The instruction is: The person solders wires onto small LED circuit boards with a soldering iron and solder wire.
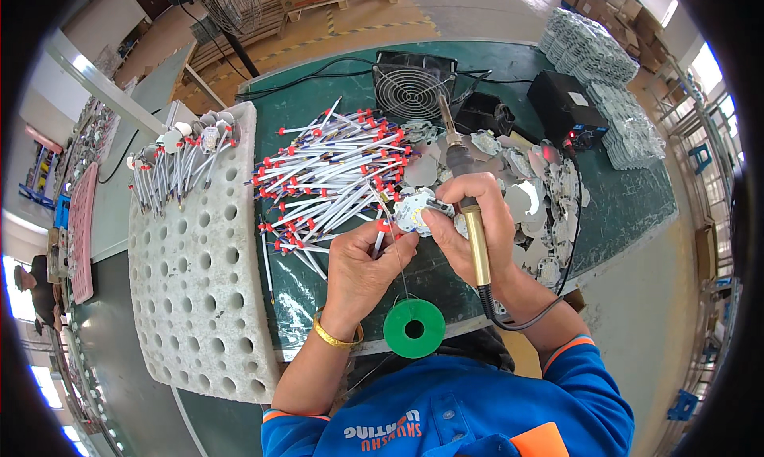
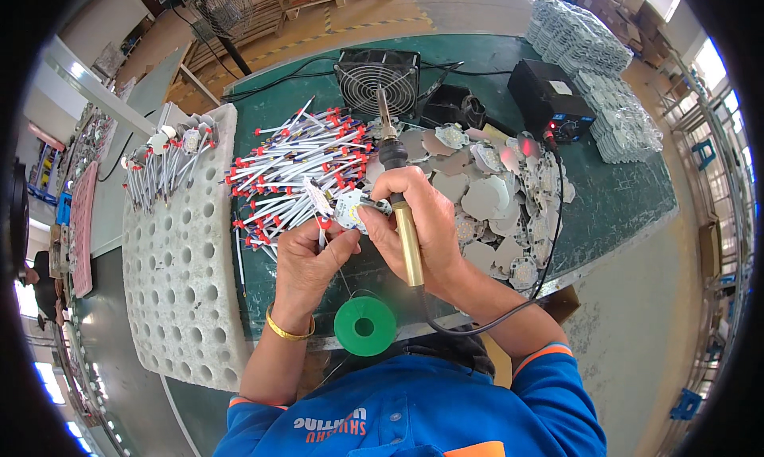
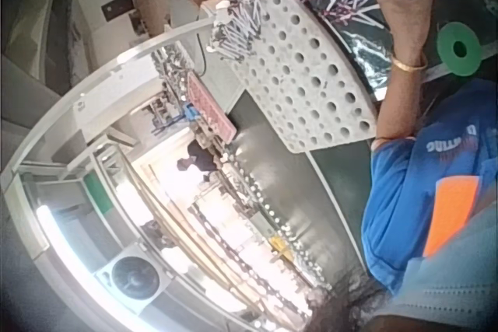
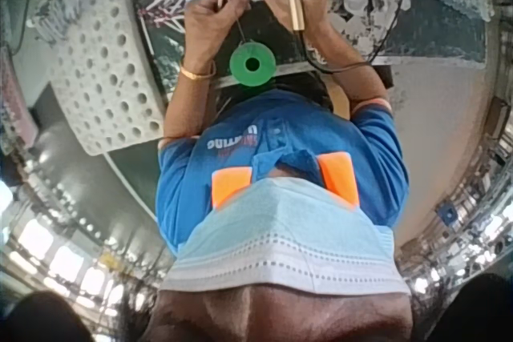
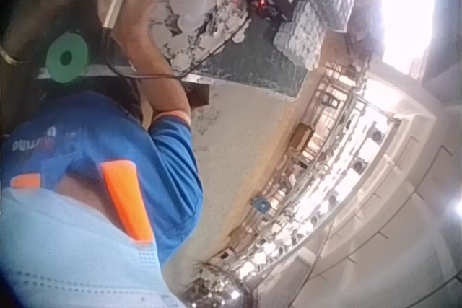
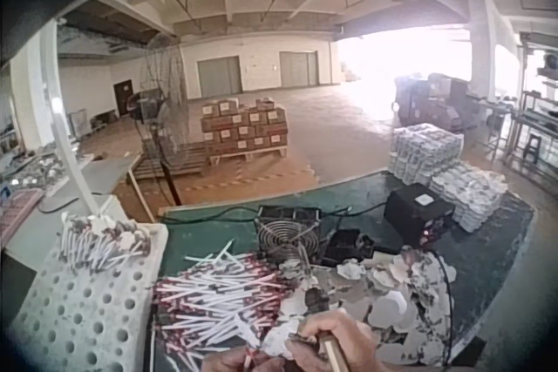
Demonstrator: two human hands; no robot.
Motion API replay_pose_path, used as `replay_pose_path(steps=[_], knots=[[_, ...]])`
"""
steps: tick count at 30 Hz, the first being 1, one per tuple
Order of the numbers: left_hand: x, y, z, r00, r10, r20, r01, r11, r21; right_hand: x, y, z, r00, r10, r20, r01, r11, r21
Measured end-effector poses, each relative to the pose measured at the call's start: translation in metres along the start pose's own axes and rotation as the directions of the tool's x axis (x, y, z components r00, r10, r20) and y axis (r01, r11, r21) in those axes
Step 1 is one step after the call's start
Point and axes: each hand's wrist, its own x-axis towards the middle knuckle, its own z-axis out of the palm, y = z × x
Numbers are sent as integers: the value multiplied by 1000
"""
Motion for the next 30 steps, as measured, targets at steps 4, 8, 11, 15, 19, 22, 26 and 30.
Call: replay_pose_path(steps=[4,8,11,15,19,22,26,30], knots=[[2,-2,1,1000,-5,8,5,1000,-27,-1,-1,-1,999,37,6,-37,999,5],[2,-6,1,1000,-13,16,14,998,-58,-2,-2,-2,997,83,10,-83,996,-13],[0,-6,-1,1000,-15,-1,15,997,-75,-3,-2,-1,996,76,39,-76,997,0],[2,-3,-4,996,1,-85,-25,961,-275,-6,6,1,999,-34,-28,36,997,62],[3,10,-9,978,-25,-208,-67,904,-422,-16,-1,-21,985,-167,-38,169,985,32],[2,19,-8,960,-41,-276,-86,897,-433,-24,-7,-32,992,-111,-57,122,962,242],[3,21,-8,969,32,-245,-133,902,-410,-18,-16,-41,954,-301,6,294,937,190],[1,23,-6,966,34,-256,-122,934,-336,-14,-23,-48,960,-265,93,250,957,145]])
